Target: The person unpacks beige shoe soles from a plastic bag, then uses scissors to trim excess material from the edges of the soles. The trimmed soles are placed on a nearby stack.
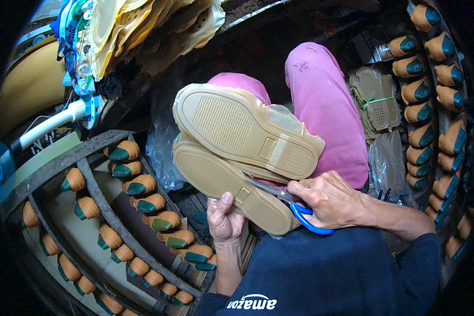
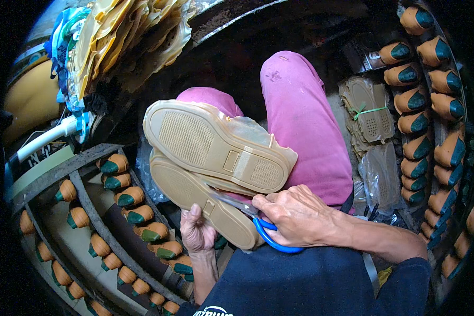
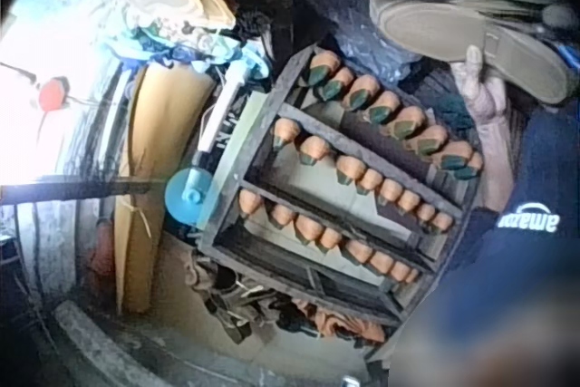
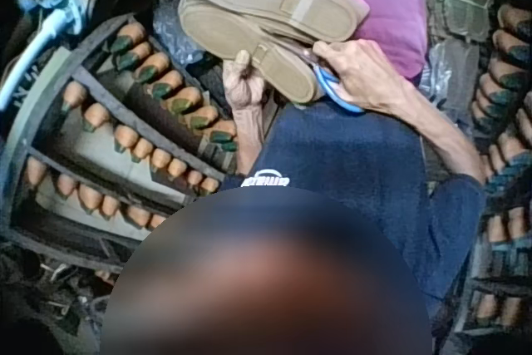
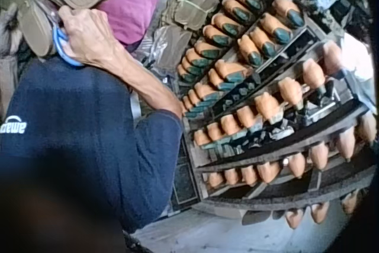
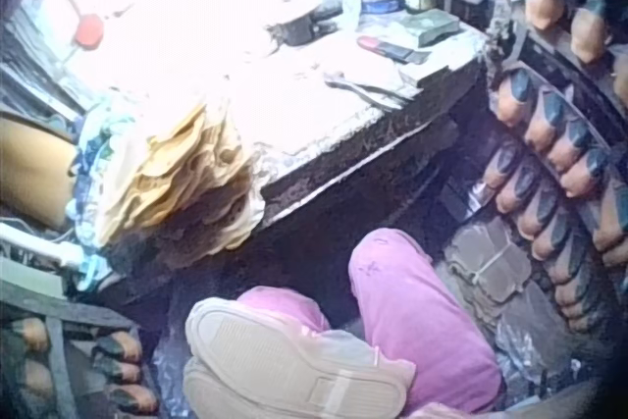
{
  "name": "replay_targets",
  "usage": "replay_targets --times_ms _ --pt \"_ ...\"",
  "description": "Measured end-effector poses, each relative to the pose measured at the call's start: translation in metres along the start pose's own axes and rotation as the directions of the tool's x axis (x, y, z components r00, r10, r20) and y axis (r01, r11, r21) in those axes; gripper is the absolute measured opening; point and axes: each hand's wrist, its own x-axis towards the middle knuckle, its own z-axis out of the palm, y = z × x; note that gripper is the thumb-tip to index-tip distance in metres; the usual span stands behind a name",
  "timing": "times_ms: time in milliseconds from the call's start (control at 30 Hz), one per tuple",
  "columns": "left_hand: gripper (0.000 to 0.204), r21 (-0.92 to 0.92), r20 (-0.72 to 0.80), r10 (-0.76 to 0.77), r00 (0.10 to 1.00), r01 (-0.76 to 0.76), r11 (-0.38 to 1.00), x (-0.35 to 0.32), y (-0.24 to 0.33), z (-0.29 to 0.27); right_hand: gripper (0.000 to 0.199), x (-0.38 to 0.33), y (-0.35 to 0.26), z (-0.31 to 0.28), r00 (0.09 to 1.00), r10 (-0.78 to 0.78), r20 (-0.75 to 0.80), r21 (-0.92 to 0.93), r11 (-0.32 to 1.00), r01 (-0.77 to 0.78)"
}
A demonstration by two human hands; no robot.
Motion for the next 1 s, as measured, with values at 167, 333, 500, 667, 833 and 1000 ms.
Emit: replay_targets --times_ms 167,333,500,667,833,1000 --pt "0.055 0.013 0.054 0.008 0.999 -0.009 1.000 0.005 -0.005 -0.006 0.038 -0.003 -0.010 -0.007 0.998 0.058 0.017 -0.034 0.998 -0.057" --pt "0.053 -0.051 0.044 -0.016 0.999 0.018 0.999 -0.003 -0.019 -0.001 0.036 0.004 -0.014 -0.004 0.998 0.043 -0.035 -0.103 0.994 -0.046" --pt "0.052 -0.049 0.042 -0.023 0.999 0.025 0.998 -0.009 -0.019 0.005 0.034 0.008 -0.019 -0.004 0.998 0.035 -0.045 -0.150 0.988 -0.041" --pt "0.049 -0.104 0.090 -0.047 0.995 0.056 0.993 -0.015 -0.021 0.011 0.039 0.012 -0.024 -0.002 0.995 0.023 -0.096 -0.132 0.991 -0.036" --pt "0.049 -0.081 0.087 -0.042 0.995 0.049 0.996 -0.018 -0.019 0.013 0.038 0.011 -0.023 0.000 0.996 0.027 -0.086 -0.138 0.990 -0.039" --pt "0.049 -0.091 0.068 -0.041 0.997 0.047 0.995 -0.017 -0.017 0.016 0.038 0.011 -0.020 0.002 0.997 0.034 -0.076 -0.129 0.991 -0.043"
